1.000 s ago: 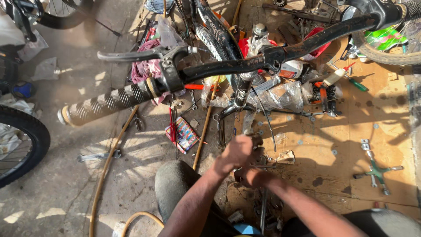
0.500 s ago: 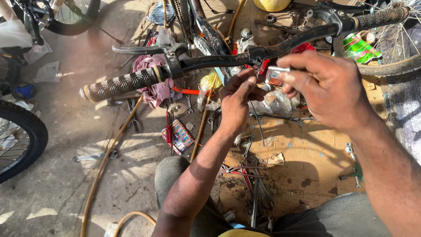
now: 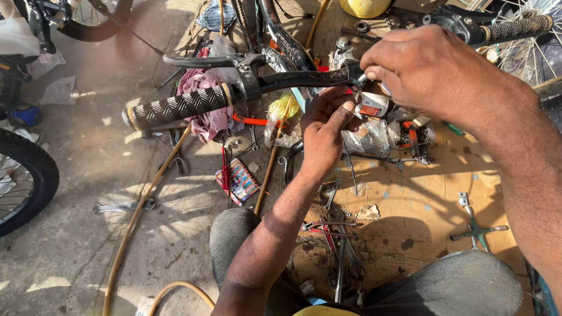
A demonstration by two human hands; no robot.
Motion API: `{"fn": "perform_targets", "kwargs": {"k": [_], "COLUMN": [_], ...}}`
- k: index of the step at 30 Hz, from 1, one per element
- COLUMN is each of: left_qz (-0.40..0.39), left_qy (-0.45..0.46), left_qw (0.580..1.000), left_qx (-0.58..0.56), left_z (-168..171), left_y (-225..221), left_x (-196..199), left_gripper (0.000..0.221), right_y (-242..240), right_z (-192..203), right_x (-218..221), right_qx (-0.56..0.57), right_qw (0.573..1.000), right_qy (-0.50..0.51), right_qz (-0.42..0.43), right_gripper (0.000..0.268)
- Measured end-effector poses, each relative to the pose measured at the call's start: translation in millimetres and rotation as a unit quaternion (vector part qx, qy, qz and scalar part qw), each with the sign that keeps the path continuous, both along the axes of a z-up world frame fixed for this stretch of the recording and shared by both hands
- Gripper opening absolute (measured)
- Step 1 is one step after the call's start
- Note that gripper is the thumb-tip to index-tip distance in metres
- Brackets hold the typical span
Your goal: The person uses a wrench to tighten and adjust bolts on the handlebars and front fork assembly of a bicycle.
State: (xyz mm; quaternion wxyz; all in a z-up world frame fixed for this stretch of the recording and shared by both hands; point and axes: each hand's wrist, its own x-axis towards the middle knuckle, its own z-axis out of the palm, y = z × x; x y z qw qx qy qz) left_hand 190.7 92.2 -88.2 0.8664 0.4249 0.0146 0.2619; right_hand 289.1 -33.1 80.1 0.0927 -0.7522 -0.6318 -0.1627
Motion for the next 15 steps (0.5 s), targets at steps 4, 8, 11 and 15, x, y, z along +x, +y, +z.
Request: {"fn": "perform_targets", "kwargs": {"k": [4, 8, 11, 15], "left_qz": [0.079, 0.055, 0.055, 0.034], "left_qy": [-0.03, -0.03, -0.016, -0.044], "left_qw": [0.996, 0.998, 0.998, 0.998], "left_qx": [-0.012, -0.026, 0.003, 0.007], "left_z": [-19, -23, -19, -16], "left_y": [-11, -13, -13, -6], "left_x": [4, 7, 10, 16], "left_gripper": [0.032, 0.027, 0.028, 0.033], "right_y": [19, 10, 6, 1], "right_z": [-2, -8, -29, -44], "right_x": [2, 2, -6, -4], "right_qx": [-0.065, -0.004, 0.086, 0.135], "right_qw": [0.993, 0.977, 0.978, 0.984], "right_qy": [0.095, 0.204, 0.185, 0.118], "right_qz": [-0.033, -0.069, -0.042, 0.027], "right_gripper": [0.018, 0.019, 0.016, 0.002]}}
